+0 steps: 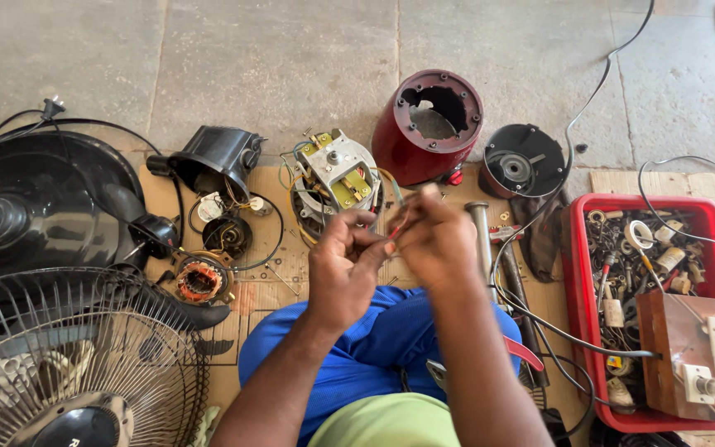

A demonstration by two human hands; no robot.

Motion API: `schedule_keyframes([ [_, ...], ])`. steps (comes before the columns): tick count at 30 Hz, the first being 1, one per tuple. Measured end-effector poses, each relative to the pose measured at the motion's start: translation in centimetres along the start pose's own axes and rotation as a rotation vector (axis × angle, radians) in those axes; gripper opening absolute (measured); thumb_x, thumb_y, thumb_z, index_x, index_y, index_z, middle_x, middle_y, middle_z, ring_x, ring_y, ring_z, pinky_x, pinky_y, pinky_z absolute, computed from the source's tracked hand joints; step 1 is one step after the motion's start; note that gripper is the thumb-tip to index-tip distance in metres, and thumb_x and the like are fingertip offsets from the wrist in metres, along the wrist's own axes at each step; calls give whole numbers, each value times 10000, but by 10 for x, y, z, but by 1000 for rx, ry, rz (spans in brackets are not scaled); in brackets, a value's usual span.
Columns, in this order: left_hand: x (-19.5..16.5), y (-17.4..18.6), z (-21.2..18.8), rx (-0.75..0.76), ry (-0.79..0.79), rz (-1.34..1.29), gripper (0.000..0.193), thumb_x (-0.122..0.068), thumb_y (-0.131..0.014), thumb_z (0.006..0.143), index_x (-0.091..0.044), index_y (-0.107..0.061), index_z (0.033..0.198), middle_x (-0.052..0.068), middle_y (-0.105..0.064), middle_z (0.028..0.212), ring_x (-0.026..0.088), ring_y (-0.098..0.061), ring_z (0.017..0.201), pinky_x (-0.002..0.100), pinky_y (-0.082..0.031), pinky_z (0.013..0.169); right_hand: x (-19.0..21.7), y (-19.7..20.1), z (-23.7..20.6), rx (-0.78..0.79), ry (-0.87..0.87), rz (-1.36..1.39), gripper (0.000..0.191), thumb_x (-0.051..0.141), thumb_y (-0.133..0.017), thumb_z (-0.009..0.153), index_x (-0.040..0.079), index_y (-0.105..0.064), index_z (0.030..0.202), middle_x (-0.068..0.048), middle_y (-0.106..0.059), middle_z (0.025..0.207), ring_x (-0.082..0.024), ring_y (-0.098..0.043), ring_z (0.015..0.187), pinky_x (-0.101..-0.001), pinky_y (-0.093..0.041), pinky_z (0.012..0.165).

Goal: The person repairs a fan motor by connecting and stripping wires using pliers and a screwdriver, and adjusting internal components while sitting on the floor.

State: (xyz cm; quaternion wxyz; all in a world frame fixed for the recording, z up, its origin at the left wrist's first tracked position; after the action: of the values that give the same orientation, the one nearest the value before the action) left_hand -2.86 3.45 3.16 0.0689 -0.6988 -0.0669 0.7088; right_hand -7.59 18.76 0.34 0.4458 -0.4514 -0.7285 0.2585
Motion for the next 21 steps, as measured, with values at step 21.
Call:
schedule_keyframes([
  [21, -39, 8, 21, 244, -170, 354, 83, -79, -734, 915, -14, -756, 961, 64, -637, 822, 156, -599, 761, 294, -491, 699, 35, -29, -88, 465, 950, -1790, 74, 123, -754, 948, 84, -711, 993, -47, -722, 944, -201, -670, 892, -379, -458, 870],
])
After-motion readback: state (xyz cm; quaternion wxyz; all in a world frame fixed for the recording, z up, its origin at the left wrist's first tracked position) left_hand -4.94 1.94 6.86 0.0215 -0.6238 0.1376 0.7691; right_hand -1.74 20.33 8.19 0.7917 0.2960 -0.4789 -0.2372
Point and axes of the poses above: each hand's wrist, its own z-axis towards the middle knuckle, its own y-axis out of the back of the hand, x = y × z, the point moved 2 cm from there along z, towards the middle knuckle
